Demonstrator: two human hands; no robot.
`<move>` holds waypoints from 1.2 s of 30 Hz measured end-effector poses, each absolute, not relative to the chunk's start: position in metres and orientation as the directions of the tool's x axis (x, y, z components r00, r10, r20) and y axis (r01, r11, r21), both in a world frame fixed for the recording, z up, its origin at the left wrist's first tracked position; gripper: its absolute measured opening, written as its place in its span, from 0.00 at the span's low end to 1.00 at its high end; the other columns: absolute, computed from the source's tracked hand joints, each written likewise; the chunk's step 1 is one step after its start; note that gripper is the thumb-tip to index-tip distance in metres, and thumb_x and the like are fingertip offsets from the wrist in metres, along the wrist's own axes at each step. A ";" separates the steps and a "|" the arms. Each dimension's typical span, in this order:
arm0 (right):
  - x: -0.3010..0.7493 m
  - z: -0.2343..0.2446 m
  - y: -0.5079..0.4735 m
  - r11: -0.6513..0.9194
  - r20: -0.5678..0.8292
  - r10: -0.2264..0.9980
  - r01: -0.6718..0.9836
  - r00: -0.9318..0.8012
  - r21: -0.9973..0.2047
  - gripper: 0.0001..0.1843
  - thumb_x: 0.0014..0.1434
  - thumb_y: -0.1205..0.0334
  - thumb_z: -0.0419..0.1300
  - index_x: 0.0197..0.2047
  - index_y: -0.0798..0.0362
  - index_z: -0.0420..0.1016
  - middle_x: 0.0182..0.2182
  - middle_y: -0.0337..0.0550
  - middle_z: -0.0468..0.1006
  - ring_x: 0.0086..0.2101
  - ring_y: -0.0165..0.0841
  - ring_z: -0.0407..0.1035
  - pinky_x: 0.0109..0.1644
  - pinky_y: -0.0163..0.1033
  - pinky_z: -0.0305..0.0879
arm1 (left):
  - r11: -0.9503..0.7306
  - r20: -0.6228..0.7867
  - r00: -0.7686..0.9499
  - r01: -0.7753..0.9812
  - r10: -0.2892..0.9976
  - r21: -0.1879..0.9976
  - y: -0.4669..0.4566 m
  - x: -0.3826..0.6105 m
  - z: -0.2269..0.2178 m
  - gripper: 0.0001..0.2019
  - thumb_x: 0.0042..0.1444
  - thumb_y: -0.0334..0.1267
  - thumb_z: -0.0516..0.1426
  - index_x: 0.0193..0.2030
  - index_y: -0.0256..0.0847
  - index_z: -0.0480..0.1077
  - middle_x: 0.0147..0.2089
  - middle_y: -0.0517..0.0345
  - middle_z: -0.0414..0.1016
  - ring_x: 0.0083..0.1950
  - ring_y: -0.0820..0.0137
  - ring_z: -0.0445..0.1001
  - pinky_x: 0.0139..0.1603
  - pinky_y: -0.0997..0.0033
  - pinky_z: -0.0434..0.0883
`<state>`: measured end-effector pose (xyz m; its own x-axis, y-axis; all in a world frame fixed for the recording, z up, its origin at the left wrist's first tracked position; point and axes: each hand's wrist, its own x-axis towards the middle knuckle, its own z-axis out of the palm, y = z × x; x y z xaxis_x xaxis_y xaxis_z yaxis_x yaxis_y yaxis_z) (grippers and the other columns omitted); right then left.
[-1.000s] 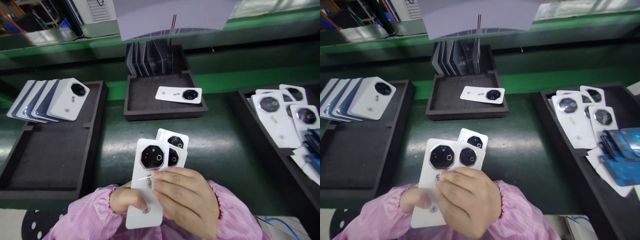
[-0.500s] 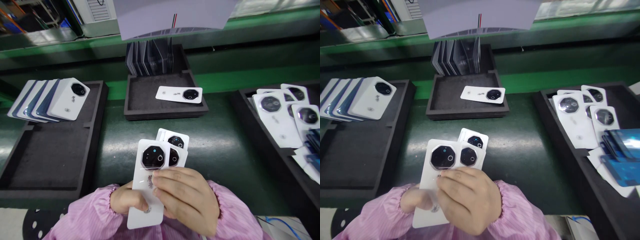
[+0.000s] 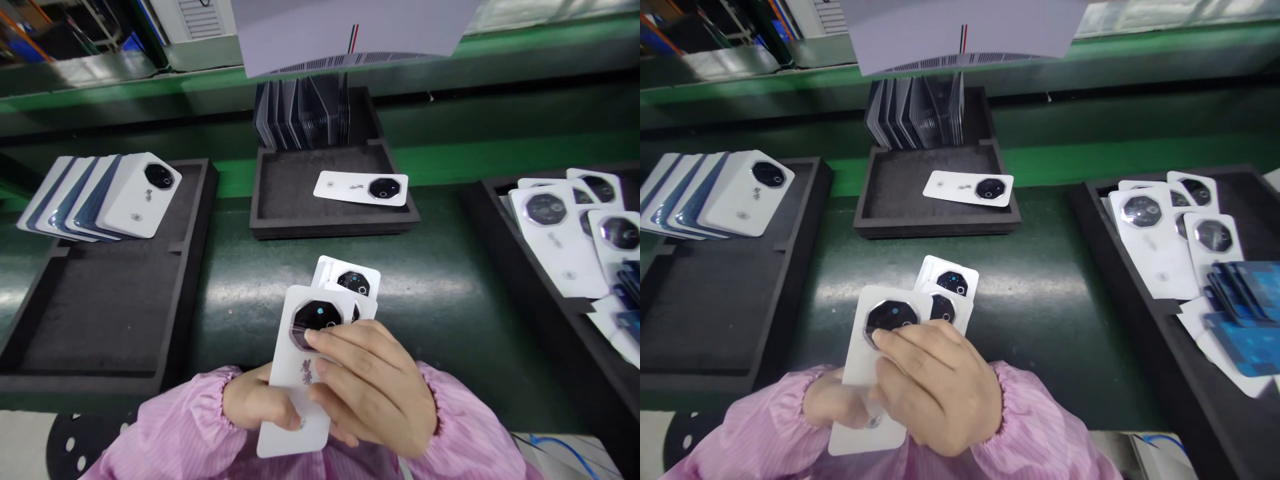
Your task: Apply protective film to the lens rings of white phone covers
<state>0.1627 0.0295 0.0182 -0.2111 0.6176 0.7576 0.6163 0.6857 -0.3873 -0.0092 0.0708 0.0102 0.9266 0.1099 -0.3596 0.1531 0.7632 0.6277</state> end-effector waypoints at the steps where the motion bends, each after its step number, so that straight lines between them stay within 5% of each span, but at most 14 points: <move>1: 0.162 0.018 0.030 0.678 0.766 0.614 0.623 -0.188 -0.390 0.03 0.54 0.69 0.60 0.32 0.61 0.72 0.35 0.54 0.80 0.36 0.37 0.74 0.32 0.40 0.72 | 0.767 -0.327 0.943 0.164 0.064 0.620 0.071 -0.009 0.010 0.18 0.35 0.30 0.51 0.35 0.34 0.74 0.31 0.56 0.75 0.39 0.62 0.75 0.40 0.66 0.68; 3: 0.160 0.014 0.030 0.668 0.779 0.607 0.633 -0.158 -0.393 0.03 0.55 0.70 0.58 0.32 0.60 0.72 0.36 0.53 0.80 0.35 0.36 0.74 0.32 0.40 0.71 | 0.781 -0.300 0.954 0.178 0.013 0.598 0.071 -0.011 0.008 0.18 0.37 0.30 0.50 0.37 0.36 0.74 0.33 0.58 0.75 0.41 0.64 0.74 0.42 0.68 0.66; 8: 0.156 0.008 0.029 0.699 0.810 0.562 0.621 -0.170 -0.355 0.09 0.57 0.70 0.53 0.30 0.56 0.75 0.34 0.43 0.81 0.35 0.31 0.73 0.37 0.39 0.69 | 0.826 -0.425 0.891 0.118 0.157 0.552 0.066 -0.018 -0.002 0.05 0.40 0.32 0.57 0.28 0.37 0.71 0.24 0.62 0.68 0.26 0.75 0.66 0.28 0.76 0.61; 15: 0.162 0.021 0.031 0.746 0.756 0.576 0.579 -0.312 -0.329 0.14 0.60 0.60 0.54 0.30 0.61 0.76 0.33 0.48 0.81 0.37 0.36 0.74 0.40 0.42 0.69 | 0.832 -0.445 0.860 0.044 0.250 0.553 0.061 -0.014 0.004 0.20 0.46 0.52 0.60 0.33 0.34 0.70 0.25 0.58 0.66 0.24 0.76 0.65 0.25 0.77 0.61; 23: 0.161 0.023 0.030 0.750 0.732 0.601 0.543 -0.323 -0.377 0.15 0.60 0.59 0.55 0.31 0.62 0.76 0.33 0.51 0.81 0.38 0.38 0.74 0.39 0.43 0.71 | 0.774 -0.571 0.728 0.087 0.380 0.627 0.054 -0.020 0.000 0.24 0.50 0.53 0.58 0.47 0.38 0.70 0.29 0.60 0.72 0.29 0.73 0.68 0.28 0.76 0.63; 36: 0.162 0.022 0.028 0.746 0.694 0.620 0.549 -0.366 -0.377 0.14 0.60 0.59 0.56 0.31 0.62 0.76 0.33 0.50 0.81 0.39 0.38 0.74 0.42 0.42 0.70 | 0.768 -0.558 0.701 0.023 0.444 0.640 0.051 -0.015 0.005 0.21 0.51 0.52 0.58 0.48 0.41 0.70 0.33 0.60 0.74 0.33 0.72 0.70 0.32 0.74 0.65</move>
